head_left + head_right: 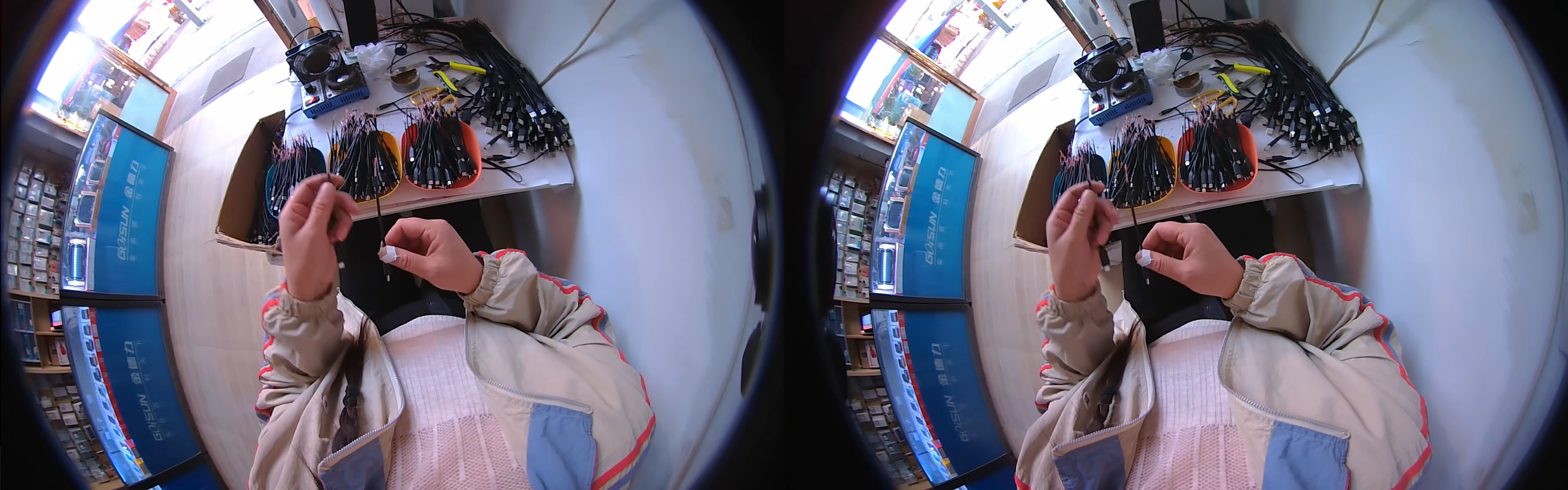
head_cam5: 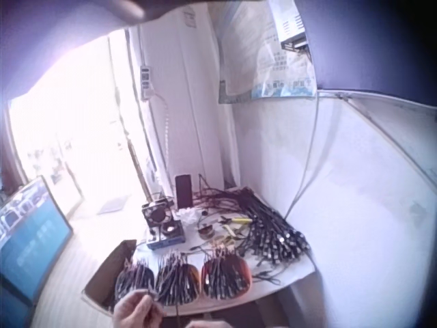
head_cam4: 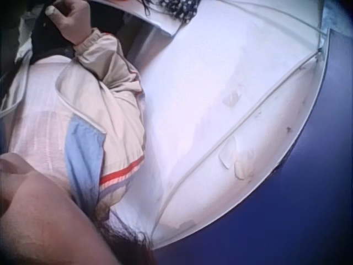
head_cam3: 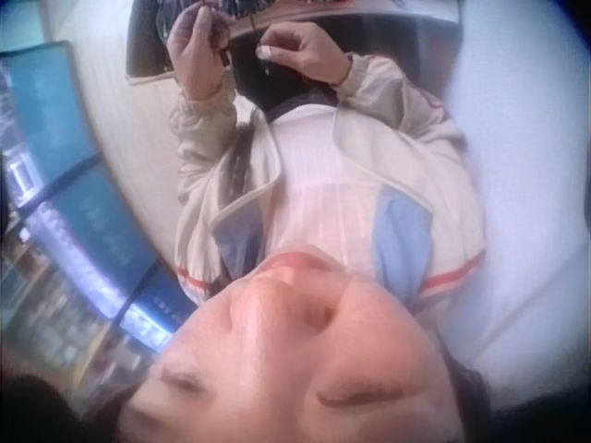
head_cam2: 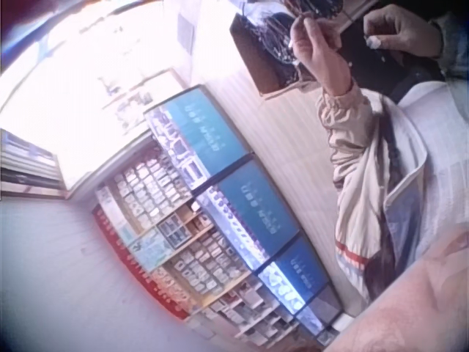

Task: The person repeatedly picks up black cables, attaches small white connectors to their ends, and places the finished cables into a cardboard box. The process is performed one at a time in a repetitive cycle.

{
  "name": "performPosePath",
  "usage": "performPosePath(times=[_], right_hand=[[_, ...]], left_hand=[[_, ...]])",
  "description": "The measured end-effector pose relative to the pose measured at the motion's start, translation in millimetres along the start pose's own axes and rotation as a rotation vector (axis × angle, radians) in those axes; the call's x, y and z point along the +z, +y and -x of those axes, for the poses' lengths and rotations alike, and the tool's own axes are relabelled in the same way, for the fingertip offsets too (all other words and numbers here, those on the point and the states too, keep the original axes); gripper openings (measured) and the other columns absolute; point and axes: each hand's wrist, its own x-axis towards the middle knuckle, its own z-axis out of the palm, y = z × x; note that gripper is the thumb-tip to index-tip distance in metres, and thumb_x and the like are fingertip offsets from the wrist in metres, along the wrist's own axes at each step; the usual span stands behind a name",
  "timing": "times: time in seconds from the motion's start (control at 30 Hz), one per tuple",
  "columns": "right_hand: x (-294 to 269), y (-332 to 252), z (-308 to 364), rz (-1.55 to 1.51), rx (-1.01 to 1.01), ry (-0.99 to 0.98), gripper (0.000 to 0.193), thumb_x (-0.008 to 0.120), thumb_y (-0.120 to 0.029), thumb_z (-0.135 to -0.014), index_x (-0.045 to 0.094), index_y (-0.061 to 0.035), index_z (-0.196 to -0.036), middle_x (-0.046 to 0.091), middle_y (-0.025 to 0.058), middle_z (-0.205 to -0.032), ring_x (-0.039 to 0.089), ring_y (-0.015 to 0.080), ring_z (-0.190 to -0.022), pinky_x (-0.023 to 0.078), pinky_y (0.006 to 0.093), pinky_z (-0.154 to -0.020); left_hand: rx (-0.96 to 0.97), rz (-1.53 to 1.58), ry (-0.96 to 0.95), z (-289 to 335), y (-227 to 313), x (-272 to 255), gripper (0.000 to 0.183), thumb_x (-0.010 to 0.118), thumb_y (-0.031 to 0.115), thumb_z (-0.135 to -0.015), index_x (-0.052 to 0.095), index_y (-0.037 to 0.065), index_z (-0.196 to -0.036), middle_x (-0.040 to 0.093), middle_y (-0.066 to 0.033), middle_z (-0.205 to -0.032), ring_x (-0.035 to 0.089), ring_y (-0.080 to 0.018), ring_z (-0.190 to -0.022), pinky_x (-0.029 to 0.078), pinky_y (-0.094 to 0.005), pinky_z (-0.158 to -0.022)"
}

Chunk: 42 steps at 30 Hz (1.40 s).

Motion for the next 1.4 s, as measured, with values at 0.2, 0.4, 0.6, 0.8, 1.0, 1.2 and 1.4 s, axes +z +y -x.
performPosePath(times=[0.2,0.4,0.6,0.8,1.0,1.2,1.4], right_hand=[[17,-2,24,0.074,-0.004,0.012,0.016,0.068,-0.014,-0.089,0.060,-0.0001,-0.088,0.058,-0.0037,-0.074,0.049,0.0002,-0.066,0.041,0.0181,-0.056],[22,14,38,0.205,-0.031,0.131,0.015,0.069,-0.012,-0.087,0.060,0.0001,-0.083,0.058,-0.0028,-0.071,0.049,0.0007,-0.064,0.041,0.0190,-0.054],[9,-7,42,0.246,-0.068,0.188,0.017,0.070,-0.016,-0.088,0.061,-0.0004,-0.087,0.057,-0.0049,-0.071,0.046,-0.0007,-0.063,0.038,0.0175,-0.053],[-5,-28,24,0.144,-0.195,0.208,0.019,0.067,-0.012,-0.089,0.061,0.0010,-0.101,0.063,0.0004,-0.087,0.058,0.0032,-0.074,0.049,0.0189,-0.066],[-2,-17,19,0.055,-0.243,0.180,0.013,0.065,-0.009,-0.091,0.060,0.0003,-0.099,0.063,0.0020,-0.086,0.060,0.0057,-0.075,0.049,0.0197,-0.066],[6,-3,20,-0.486,-0.143,0.110,0.014,0.064,-0.009,-0.091,0.058,-0.0022,-0.100,0.063,0.0029,-0.092,0.060,0.0079,-0.079,0.050,0.0200,-0.071],[6,-14,22,-0.218,-0.126,0.111,0.015,0.063,-0.009,-0.092,0.059,0.0003,-0.103,0.063,0.0017,-0.092,0.061,0.0084,-0.083,0.050,0.0207,-0.074]], left_hand=[[0.048,0.164,0.031,43,-19,25,0.018,0.055,0.008,-0.096,0.063,-0.005,-0.105,0.068,-0.0137,-0.099,0.067,-0.0197,-0.093,0.056,-0.0301,-0.082],[-0.002,0.261,-0.046,57,-30,32,0.019,0.054,0.008,-0.096,0.063,-0.006,-0.106,0.068,-0.0149,-0.101,0.067,-0.0229,-0.096,0.056,-0.0321,-0.083],[0.044,0.162,-0.106,60,-43,32,0.017,0.054,0.007,-0.096,0.062,-0.006,-0.102,0.068,-0.0129,-0.093,0.060,-0.0119,-0.069,0.048,-0.0221,-0.062],[-0.012,0.186,-0.191,64,-47,31,0.014,0.053,0.006,-0.095,0.060,-0.005,-0.101,0.067,-0.0118,-0.083,0.042,-0.0052,-0.054,0.031,-0.0181,-0.049],[-0.094,0.205,-0.232,64,-49,25,0.016,0.055,0.008,-0.095,0.060,-0.005,-0.102,0.064,-0.0100,-0.078,0.038,-0.0032,-0.052,0.027,-0.0185,-0.046],[-0.403,0.730,-0.351,61,-54,18,0.015,0.055,0.009,-0.094,0.061,-0.004,-0.099,0.058,-0.0062,-0.069,0.031,-0.0030,-0.047,0.023,-0.0186,-0.044],[-0.440,0.725,-0.437,60,-55,10,0.015,0.055,0.010,-0.094,0.062,-0.004,-0.096,0.059,-0.0065,-0.068,0.030,-0.0032,-0.045,0.023,-0.0190,-0.044]])
